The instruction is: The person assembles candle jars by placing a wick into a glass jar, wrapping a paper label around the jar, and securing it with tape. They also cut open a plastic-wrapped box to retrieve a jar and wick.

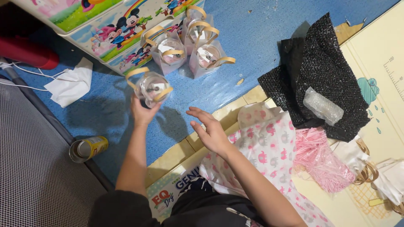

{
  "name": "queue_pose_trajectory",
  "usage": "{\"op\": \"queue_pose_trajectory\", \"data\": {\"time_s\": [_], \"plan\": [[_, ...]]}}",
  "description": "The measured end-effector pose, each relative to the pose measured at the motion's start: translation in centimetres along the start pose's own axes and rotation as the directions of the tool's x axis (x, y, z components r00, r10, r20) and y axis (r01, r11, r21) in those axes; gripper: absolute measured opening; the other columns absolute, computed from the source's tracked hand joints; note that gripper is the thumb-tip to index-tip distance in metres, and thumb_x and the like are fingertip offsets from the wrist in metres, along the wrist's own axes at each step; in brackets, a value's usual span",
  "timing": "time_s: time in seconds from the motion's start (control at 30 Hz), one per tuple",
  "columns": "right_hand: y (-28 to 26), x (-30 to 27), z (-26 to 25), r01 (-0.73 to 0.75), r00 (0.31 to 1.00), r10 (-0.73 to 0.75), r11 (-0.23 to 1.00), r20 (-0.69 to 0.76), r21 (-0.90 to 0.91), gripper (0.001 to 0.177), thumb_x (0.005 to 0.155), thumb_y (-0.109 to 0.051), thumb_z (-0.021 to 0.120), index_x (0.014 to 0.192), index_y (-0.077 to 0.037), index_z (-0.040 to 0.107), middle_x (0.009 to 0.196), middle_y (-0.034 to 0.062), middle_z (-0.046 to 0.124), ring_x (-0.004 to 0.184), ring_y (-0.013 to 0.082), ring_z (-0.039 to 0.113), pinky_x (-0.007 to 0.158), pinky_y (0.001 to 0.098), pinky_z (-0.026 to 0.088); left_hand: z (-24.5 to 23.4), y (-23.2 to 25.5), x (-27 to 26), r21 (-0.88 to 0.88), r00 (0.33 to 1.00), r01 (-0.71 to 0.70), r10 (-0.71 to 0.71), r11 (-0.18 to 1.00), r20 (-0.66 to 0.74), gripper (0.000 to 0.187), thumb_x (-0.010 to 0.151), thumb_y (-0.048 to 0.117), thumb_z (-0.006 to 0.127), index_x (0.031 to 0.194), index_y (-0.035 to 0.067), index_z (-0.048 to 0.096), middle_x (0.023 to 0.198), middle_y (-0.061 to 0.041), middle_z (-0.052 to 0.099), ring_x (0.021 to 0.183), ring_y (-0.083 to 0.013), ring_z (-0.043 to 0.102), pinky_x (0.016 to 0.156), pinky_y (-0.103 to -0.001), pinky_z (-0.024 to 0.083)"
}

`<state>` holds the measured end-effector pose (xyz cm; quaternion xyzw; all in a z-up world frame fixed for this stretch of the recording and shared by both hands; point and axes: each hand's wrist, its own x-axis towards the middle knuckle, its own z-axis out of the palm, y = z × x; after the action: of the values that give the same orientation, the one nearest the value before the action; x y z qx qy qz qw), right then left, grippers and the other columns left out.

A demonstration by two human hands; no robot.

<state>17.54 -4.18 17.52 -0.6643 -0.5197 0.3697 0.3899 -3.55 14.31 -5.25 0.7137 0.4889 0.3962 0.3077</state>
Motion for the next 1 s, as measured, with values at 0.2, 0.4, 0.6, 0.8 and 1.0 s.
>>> {"op": "queue_pose_trajectory", "data": {"time_s": [0.2,0.4,0.6,0.8,1.0], "plan": [[1.6,-0.5,-0.6,-0.137,0.967,0.17,0.975,-0.193,0.174,0.027,0.099,-0.023,0.061,0.121,-0.01,0.072,0.127,0.0113,0.074,0.117,0.0281,0.071,0.1,0.0385,0.053,0.3,2.7,-6.0,-0.003,0.982,-0.004,0.005,1.0,0.187,0.094,0.058,0.03,0.097,0.138,0.009,0.054,0.132,-0.019,0.058,0.123,-0.0387,0.058,0.104,-0.047,0.049],[2.0,-0.5,-2.7,0.026,0.999,-0.013,0.952,0.043,-0.306,0.019,0.083,-0.021,0.076,0.098,-0.012,0.084,0.138,0.0203,0.06,0.122,0.0422,0.056,0.1,0.0473,0.047,2.0,8.1,-11.3,-0.025,0.847,0.113,-0.083,0.993,0.525,0.099,0.053,0.037,0.097,0.137,0.011,0.051,0.134,-0.017,0.059,0.122,-0.0364,0.061,0.102,-0.044,0.051],[6.0,0.0,-1.4,-0.094,0.987,0.152,0.803,0.05,-0.588,0.029,0.075,-0.02,0.077,0.102,-0.008,0.079,0.137,0.0165,0.062,0.113,0.0402,0.064,0.095,0.0446,0.053,-1.1,13.8,-8.8,-0.306,0.828,0.023,0.154,0.952,0.539,0.112,0.055,0.043,0.094,0.145,0.007,0.037,0.14,-0.016,0.054,0.124,-0.0347,0.059,0.107,-0.048,0.045],[6.1,0.0,-1.2,-0.15,0.966,0.245,0.797,0.086,-0.585,0.038,0.075,-0.016,0.075,0.112,-0.011,0.075,0.122,0.017,0.066,0.098,0.0372,0.069,0.088,0.0455,0.055,-3.2,19.4,-4.7,-0.113,0.762,-0.418,0.416,0.901,0.497,0.019,0.089,0.026,0.077,0.104,0.021,0.067,0.152,-0.005,0.056,0.14,-0.0322,0.058,0.121,-0.044,0.045],[5.8,-0.4,-0.9,-0.113,0.985,0.164,0.832,0.046,-0.543,0.054,0.066,-0.002,0.071,0.119,-0.01,0.069,0.112,0.018,0.065,0.098,0.0393,0.066,0.085,0.0464,0.054,0.8,19.5,-3.7,0.394,0.667,-0.511,0.063,0.764,0.743,0.038,0.085,0.019,0.062,0.12,0.023,0.075,0.152,-0.019,0.047,0.138,-0.042,0.042,0.112,-0.062,0.031]]}}
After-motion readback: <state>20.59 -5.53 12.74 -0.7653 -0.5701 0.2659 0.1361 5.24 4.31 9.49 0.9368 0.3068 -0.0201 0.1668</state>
